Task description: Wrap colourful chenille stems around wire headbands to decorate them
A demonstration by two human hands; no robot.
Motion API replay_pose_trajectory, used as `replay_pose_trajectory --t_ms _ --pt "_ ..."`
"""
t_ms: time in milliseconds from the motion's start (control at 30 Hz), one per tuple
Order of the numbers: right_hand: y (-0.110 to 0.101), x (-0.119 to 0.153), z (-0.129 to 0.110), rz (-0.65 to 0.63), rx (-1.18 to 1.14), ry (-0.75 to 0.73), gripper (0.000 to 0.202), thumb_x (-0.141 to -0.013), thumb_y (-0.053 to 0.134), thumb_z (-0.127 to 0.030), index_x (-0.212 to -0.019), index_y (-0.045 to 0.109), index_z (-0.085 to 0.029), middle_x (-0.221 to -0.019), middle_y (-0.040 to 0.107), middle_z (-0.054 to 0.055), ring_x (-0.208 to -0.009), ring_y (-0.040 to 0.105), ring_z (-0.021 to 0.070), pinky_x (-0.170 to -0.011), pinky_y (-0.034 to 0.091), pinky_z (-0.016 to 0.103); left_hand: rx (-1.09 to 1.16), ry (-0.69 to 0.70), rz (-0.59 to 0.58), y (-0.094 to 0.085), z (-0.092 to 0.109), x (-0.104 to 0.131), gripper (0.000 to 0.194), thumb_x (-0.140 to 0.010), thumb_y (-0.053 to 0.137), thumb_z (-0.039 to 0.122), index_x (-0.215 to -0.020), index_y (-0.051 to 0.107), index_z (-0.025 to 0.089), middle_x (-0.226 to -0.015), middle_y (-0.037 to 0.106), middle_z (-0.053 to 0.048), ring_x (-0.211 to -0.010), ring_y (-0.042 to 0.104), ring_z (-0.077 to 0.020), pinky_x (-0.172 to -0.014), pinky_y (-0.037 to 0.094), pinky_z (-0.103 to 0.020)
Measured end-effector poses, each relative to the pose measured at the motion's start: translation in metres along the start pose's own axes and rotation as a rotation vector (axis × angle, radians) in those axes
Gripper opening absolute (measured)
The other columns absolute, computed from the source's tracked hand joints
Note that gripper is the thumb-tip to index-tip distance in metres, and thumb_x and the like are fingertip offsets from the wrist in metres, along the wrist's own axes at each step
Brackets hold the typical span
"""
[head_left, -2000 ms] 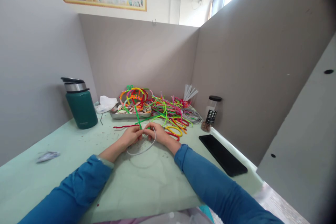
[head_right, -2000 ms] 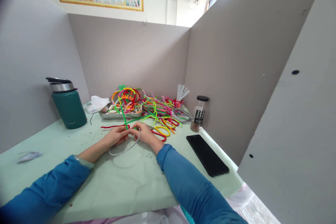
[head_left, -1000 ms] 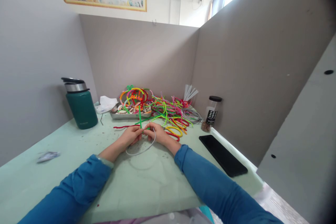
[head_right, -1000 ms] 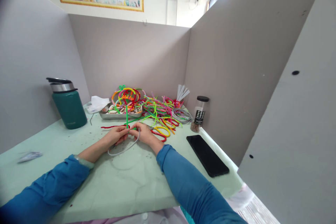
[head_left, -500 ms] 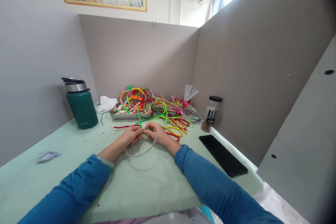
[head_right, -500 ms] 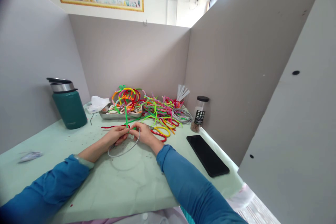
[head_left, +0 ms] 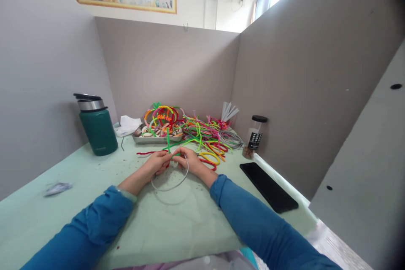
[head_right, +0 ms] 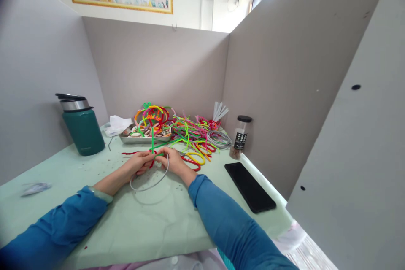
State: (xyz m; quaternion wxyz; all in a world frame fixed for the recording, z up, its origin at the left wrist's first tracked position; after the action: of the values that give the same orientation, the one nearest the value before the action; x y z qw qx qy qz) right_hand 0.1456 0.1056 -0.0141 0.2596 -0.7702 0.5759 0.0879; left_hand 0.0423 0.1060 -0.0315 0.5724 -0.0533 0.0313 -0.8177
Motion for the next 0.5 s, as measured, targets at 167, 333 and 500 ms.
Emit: replay_pose_trajectory --t_ms 167,333,500 --pt "-0.008 0.0 -0.001 0.038 0.155 0.016 0.03 -0.08 0.054 -0.024 -0.109 0.05 -0.02 -0.073 0.059 -0.003 -0.052 0.055 0.0102 -0.054 0.044 0.022 0.04 0.025 0.066 -0.007 0.004 -0.002 0.041 -0.066 0.066 0.049 -0.065 0.037 0.02 -0.046 0.028 0.011 -0.031 0.02 -0.0014 -0.029 0.013 -0.016" --pt "-0.024 0.009 -0.044 0.015 0.794 -0.017 0.032 -0.076 0.054 -0.013 -0.107 0.056 -0.02 -0.101 0.062 0.007 -0.091 0.058 0.0194 -0.078 0.043 0.03 0.089 0.057 0.149 -0.016 0.007 0.0 0.041 -0.067 0.066 0.046 -0.063 0.034 0.021 -0.045 0.028 0.011 -0.03 0.02 -0.0015 -0.029 0.013 -0.017" --pt "-0.035 0.057 -0.111 0.151 1.031 0.071 0.021 -0.08 0.055 -0.02 -0.098 0.062 -0.012 -0.106 0.059 0.017 -0.1 0.053 0.0261 -0.083 0.04 0.036 0.099 0.081 0.175 -0.022 0.005 -0.002 0.037 -0.07 0.063 0.044 -0.063 0.035 0.021 -0.044 0.03 0.011 -0.03 0.021 -0.0023 -0.029 0.013 -0.017"
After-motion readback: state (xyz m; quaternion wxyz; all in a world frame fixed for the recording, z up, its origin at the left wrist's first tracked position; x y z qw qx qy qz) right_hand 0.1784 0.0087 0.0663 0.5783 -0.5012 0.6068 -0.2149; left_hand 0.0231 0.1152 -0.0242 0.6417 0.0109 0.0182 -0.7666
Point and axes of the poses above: each hand's wrist, its own x-axis away from the middle knuckle, its own y-axis out of the palm, z = x × y, the point moved 9 cm from there along -x, towards the middle knuckle
